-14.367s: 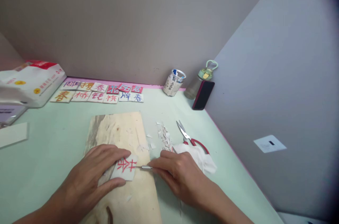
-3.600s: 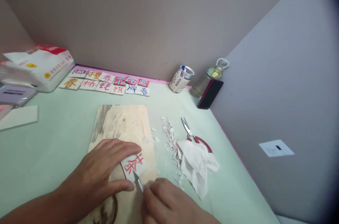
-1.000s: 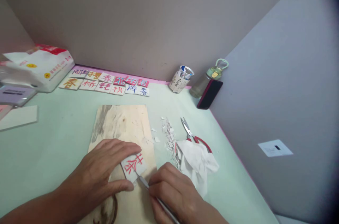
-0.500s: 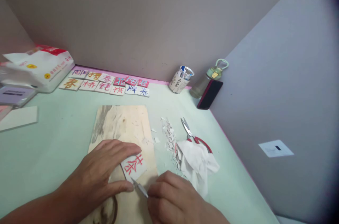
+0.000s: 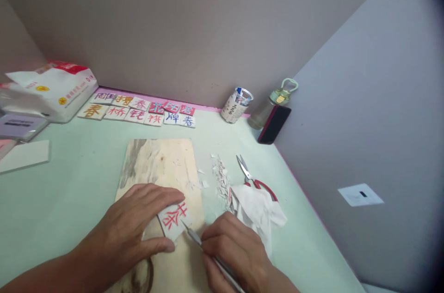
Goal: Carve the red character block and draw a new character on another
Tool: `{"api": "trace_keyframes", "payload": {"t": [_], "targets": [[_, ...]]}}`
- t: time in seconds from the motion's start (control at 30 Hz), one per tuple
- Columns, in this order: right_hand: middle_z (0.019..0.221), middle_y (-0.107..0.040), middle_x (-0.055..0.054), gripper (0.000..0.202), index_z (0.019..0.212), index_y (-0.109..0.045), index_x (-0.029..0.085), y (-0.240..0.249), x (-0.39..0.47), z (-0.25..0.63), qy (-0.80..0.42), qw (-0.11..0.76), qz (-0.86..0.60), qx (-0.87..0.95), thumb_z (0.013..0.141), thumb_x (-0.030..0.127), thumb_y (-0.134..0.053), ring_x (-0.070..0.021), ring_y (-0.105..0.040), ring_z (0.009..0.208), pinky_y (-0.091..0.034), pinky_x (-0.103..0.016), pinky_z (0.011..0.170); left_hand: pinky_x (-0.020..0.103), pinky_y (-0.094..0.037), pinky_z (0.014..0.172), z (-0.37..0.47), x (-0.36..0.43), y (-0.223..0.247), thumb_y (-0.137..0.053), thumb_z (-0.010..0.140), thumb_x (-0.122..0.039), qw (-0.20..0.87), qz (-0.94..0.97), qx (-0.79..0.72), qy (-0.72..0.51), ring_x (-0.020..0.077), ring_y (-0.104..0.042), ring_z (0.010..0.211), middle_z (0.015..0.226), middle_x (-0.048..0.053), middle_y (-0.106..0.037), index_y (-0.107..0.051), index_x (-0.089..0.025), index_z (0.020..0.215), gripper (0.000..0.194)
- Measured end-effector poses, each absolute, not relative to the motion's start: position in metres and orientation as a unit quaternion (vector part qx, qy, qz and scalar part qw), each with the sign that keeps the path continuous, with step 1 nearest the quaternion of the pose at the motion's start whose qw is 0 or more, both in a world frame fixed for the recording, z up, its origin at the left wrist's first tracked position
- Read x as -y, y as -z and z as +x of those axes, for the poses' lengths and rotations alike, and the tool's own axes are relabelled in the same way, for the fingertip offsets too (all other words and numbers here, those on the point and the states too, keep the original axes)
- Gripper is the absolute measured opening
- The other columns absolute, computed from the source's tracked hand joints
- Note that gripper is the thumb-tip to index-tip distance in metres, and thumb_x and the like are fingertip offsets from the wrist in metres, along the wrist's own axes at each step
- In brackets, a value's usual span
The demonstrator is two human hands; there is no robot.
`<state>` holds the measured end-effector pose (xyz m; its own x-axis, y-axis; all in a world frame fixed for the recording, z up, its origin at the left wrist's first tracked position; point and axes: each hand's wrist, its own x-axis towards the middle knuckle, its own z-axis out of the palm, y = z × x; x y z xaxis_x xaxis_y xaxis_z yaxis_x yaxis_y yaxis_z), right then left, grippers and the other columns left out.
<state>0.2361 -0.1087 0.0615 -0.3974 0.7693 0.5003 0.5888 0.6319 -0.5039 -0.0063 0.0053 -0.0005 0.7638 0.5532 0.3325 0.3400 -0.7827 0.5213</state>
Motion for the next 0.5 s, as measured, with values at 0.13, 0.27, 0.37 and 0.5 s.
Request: {"api": "trace_keyframes", "payload": {"t": [0.13,0.27,0.37,0.5], "targets": [[0.084,-0.066,-0.005,0.014,0.099,-0.059,0.017,-0.0555,0.1081,0.2349,-0.109,0.380,-0.416,0.819,0.094,0.004,-0.054,-0.0162,-0.058,0.074,-0.052,-0.028,0.066,0.034,-0.042,0.102,-0.0074,-0.0072,0.0012,-0.075,0.089,-0.059,0.212,0.921,-0.231,-0.233,0.0245,-0.064,0.118,0.135,-0.002,-0.070,-0.046,-0.035,0.145,0.067],[0.087,-0.066,-0.006,0.013,0.101,-0.058,0.017,-0.0551,0.1073,0.2332,-0.134,0.371,-0.425,0.815,0.096,0.006,-0.054,-0.0164,-0.059,0.077,-0.052,-0.028,0.067,0.034,-0.040,0.103,-0.0073,-0.0043,0.0004,-0.075,0.089,-0.059,0.222,0.915,-0.242,-0.233,0.0242,-0.063,0.119,0.135,-0.003,-0.069,-0.046,-0.036,0.145,0.066],[0.084,-0.065,-0.005,0.014,0.098,-0.057,0.019,-0.0563,0.1071,0.2343,-0.138,0.364,-0.411,0.824,0.095,0.006,-0.054,-0.0156,-0.059,0.074,-0.051,-0.027,0.065,0.035,-0.038,0.104,-0.0059,-0.0019,0.0003,-0.074,0.089,-0.060,0.235,0.904,-0.260,-0.247,0.0239,-0.062,0.119,0.133,-0.004,-0.069,-0.047,-0.037,0.142,0.065],[0.085,-0.065,-0.005,0.012,0.099,-0.055,0.020,-0.0557,0.1084,0.2376,-0.137,0.345,-0.425,0.826,0.096,0.009,-0.054,-0.0162,-0.061,0.075,-0.053,-0.028,0.066,0.034,-0.038,0.104,-0.0052,-0.0012,0.0020,-0.071,0.091,-0.062,0.235,0.907,-0.248,-0.247,0.0238,-0.062,0.119,0.134,-0.003,-0.069,-0.047,-0.037,0.143,0.063]]}}
